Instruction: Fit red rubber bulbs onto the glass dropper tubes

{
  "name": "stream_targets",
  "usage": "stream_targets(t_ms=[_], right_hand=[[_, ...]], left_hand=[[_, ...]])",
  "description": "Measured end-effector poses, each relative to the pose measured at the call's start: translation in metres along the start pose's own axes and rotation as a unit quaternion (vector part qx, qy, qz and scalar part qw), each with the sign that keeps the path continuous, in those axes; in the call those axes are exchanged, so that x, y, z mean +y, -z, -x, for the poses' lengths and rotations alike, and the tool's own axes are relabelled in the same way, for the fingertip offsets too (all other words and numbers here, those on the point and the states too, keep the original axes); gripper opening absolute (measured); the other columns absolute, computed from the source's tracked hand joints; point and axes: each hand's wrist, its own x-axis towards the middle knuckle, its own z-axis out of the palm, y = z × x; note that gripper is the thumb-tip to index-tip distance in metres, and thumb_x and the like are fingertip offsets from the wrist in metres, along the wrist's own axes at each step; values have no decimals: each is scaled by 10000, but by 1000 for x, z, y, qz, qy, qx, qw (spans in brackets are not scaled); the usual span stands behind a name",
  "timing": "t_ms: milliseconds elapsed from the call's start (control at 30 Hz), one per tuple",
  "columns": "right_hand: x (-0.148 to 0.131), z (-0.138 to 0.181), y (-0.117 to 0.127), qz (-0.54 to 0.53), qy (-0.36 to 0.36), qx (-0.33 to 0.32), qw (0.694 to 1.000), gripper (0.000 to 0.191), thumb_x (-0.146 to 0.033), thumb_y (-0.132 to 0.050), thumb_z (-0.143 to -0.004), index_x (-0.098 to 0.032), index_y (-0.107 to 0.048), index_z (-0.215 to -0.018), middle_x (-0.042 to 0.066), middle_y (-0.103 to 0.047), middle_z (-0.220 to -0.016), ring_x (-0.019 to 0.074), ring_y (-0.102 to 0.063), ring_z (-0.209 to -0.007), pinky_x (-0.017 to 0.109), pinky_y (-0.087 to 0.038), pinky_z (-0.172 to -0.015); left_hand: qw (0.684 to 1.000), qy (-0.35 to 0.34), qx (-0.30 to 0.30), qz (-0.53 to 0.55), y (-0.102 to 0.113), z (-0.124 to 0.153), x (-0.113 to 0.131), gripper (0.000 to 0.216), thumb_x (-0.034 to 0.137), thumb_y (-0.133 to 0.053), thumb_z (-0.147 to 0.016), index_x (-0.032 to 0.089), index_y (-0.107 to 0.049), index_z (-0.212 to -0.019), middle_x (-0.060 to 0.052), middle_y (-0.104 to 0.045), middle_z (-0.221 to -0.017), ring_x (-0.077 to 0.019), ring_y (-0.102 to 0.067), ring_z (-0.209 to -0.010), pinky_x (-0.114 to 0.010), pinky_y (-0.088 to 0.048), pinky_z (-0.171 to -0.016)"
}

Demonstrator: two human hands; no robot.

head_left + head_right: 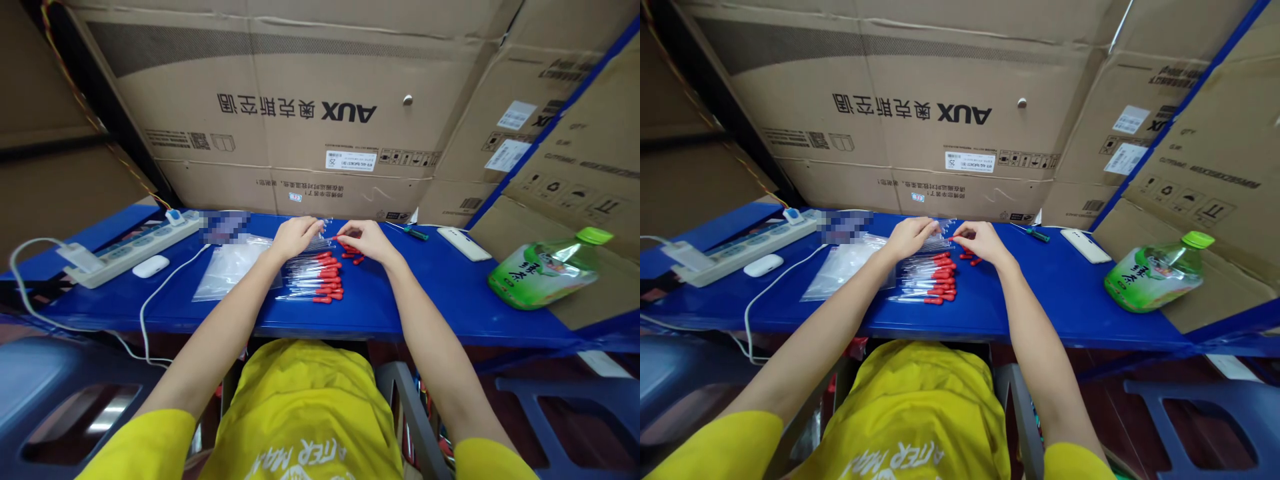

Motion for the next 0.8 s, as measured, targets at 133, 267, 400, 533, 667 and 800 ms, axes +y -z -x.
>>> stream_targets(t_ms=[133, 267, 400, 533, 667, 800], right_hand=[[-2, -3, -17, 72, 33, -30, 996, 111, -305, -772, -909, -218, -835, -937, 49, -819, -915, 217, -698, -841, 341, -514, -817], [-2, -4, -30, 173, 32, -58, 983, 113, -334, -789, -928, -257, -851, -980, 57, -823, -976, 271, -615, -1012, 404, -439, -929], [1, -2, -24, 218, 17, -73, 973, 163, -344, -713, -981, -254, -845, -1014, 82, -797, -1095, 309, -540, -1131, 456, -380, -971], [3, 3, -5, 268, 14, -72, 961, 139, -271, -729, -936, -263, -854, -997, 102, -736, -1160, 330, -497, -1165, 481, -353, -975], [4, 7, 6, 305, -34, -113, 945, 134, -312, -876, -809, -272, -873, -936, 124, -687, -1077, 360, -487, -1121, 510, -363, -960], [6, 6, 5, 254, -32, -123, 959, 40, -248, -862, -789, -238, -836, -817, 102, -704, -949, 337, -545, -1077, 480, -413, -940]], left_hand=[[998, 33, -3, -50, -6, -1, -9, 410, 437, -445, -1065, 199, -773, -1005, -87, -786, -994, -230, -683, -897, -302, -447, -761], [997, 35, -62, -43, -14, 0, -15, 271, 352, -549, -1000, 225, -787, -1033, -58, -804, -993, -212, -693, -881, -278, -452, -735], [994, 15, -99, -41, -20, 0, -17, 208, 281, -613, -941, 233, -802, -1016, -45, -807, -984, -208, -707, -914, -265, -451, -734], [994, -12, -107, -31, -22, -1, -18, 146, 250, -675, -906, 232, -808, -961, -39, -804, -975, -206, -704, -928, -265, -464, -774], [994, -12, -104, -19, -24, -1, -19, 131, 239, -721, -883, 230, -806, -982, -32, -799, -978, -199, -700, -923, -259, -466, -778], [995, -9, -99, -22, -28, 0, -21, 194, 260, -736, -886, 230, -801, -1066, -40, -791, -1010, -202, -699, -933, -257, -469, -779]])
